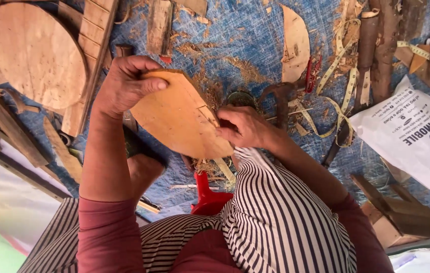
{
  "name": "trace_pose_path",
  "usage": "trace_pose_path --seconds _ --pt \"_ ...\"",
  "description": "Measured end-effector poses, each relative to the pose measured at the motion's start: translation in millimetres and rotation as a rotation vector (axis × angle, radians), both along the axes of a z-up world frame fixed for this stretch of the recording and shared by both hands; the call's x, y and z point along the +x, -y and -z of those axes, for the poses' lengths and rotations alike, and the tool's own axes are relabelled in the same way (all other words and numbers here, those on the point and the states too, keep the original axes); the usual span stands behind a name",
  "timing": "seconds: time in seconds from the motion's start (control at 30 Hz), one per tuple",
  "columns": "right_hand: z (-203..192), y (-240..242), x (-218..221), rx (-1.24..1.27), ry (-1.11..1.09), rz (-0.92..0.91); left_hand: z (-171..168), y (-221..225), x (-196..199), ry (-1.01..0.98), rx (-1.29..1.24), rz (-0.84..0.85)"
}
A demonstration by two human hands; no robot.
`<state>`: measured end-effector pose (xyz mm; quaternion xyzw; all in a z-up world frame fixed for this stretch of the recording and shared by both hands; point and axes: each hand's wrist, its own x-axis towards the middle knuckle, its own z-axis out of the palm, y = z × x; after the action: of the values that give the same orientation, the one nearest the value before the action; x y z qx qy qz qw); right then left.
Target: Shaping and fitting wooden components for an instrument using a hammer and a carving knife.
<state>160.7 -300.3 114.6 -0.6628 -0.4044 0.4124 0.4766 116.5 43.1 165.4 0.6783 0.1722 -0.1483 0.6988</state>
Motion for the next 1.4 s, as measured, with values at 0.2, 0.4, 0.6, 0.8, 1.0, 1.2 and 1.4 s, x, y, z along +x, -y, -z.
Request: trace_pose_path --seconds 0.2,0.4,0.6,0.8,1.0,1.2,1.4 --pt "-77 -6 30 -0.01 0.015 -0.099 -17 36 25 0.054 -0.081 0.06" --pt "-55 11 17 0.081 -0.208 -0.041 -3 47 12 0.03 -0.204 0.061" --pt "-43 14 17 0.136 -0.277 -0.016 -28 46 21 0.054 -0.163 0.084" --pt "-55 9 20 0.116 -0.234 -0.003 -45 47 28 0.087 -0.079 0.064" --pt "-82 -1 26 0.114 -0.109 -0.099 -74 56 35 0.127 0.042 0.169" --pt "-104 -3 29 0.162 0.096 -0.133 -145 95 46 0.5 1.013 0.305" --pt "-110 -12 27 0.242 0.221 -0.089 -120 100 54 0.586 0.701 0.235"
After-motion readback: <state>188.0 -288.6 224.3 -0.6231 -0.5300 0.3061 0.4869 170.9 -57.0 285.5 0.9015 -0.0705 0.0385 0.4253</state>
